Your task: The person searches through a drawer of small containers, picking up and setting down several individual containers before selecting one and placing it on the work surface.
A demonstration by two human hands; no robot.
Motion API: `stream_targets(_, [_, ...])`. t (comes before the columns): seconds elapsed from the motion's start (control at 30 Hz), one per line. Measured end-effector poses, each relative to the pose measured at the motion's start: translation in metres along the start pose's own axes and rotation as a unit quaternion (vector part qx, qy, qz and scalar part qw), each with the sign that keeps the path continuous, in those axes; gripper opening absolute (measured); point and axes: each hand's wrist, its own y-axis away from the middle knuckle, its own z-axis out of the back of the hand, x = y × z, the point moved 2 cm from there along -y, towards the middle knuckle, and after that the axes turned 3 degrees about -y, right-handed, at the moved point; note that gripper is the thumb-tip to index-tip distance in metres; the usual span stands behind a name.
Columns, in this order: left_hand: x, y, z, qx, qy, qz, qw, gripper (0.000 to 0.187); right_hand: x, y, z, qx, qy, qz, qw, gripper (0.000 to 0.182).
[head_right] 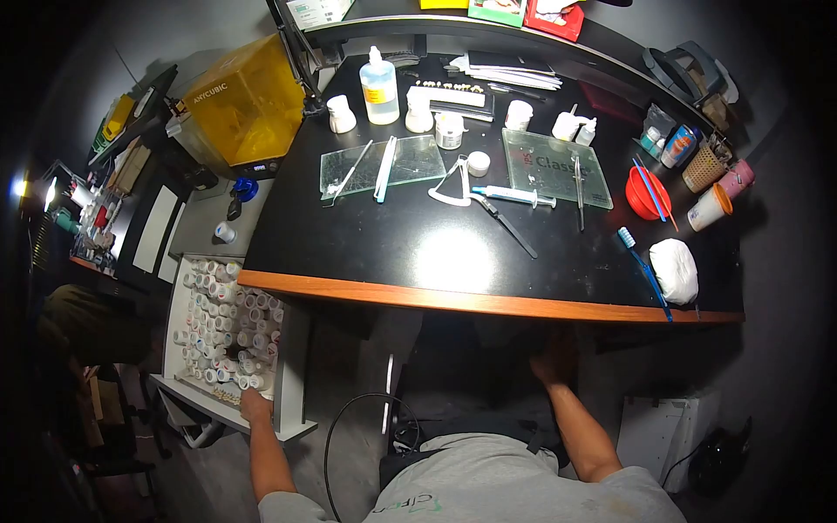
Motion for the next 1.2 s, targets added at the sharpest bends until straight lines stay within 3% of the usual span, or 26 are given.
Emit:
stream_targets(0.17, [-0.001, -0.006, -0.010, -0.001, 0.007, -0.024, 1.000, 0.031, 0.001, 0.000, -0.001, 0.039, 0.002, -0.031, 0.999, 0.090])
stream_targets(0.27, [0.002, -0.021, -0.031, -0.037, 0.005, -0.056, 0.998, 0.015, -0.002, 0.001, -0.005, 0.012, -0.016, -0.005, 1.000, 0.088])
stream_targets(0.47, [0.001, -0.028, -0.037, -0.002, 0.071, -0.063, 0.995, 0.023, -0.011, -0.002, -0.010, 0.052, -0.052, -0.009, 0.997, 0.087])
stream_targets(0.57, [0.000, -0.023, -0.030, 0.035, 0.138, -0.055, 0.988, 0.027, -0.013, -0.004, -0.007, 0.124, -0.050, -0.014, 0.991, 0.084])
stream_targets(0.67, [0.006, -0.023, -0.021, 0.050, 0.130, -0.107, 0.984, 0.029, 0.006, -0.001, 0.003, 0.324, -0.131, 0.093, 0.932, 0.074])
stream_targets(0.73, [0.014, -0.028, -0.018, 0.042, 0.107, -0.156, 0.981, 0.035, 0.089, 0.005, 0.129, 0.478, -0.154, 0.207, 0.839, 0.065])
stream_targets(0.8, [0.020, -0.026, -0.007, 0.024, 0.122, -0.166, 0.978, 0.036, 0.153, 0.011, 0.203, 0.468, -0.204, 0.413, 0.754, 0.056])
stream_targets(0.87, [0.018, -0.015, 0.011, -0.004, 0.176, -0.139, 0.975, 0.033, 0.208, 0.021, 0.256, 0.348, -0.246, 0.591, 0.685, 0.052])
stream_targets(1.0, [0.009, -0.014, 0.015, -0.057, 0.263, -0.119, 0.956, 0.030, 0.345, 0.035, 0.311, 0.230, -0.130, 0.728, 0.632, 0.043])
stream_targets(1.1, [0.009, -0.035, -0.017, -0.151, 0.290, -0.187, 0.926, 0.030, 0.440, 0.046, 0.282, 0.104, -0.107, 0.773, 0.617, 0.035])
stream_targets(1.13, [0.000, -0.016, 0.008, -0.113, 0.317, -0.151, 0.929, 0.030, 0.462, 0.041, 0.284, 0.117, -0.064, 0.780, 0.612, 0.031])
stream_targets(1.2, [0.007, -0.018, 0.012, -0.138, 0.334, -0.160, 0.919, 0.030, 0.501, 0.040, 0.251, 0.061, -0.013, 0.791, 0.609, 0.028])
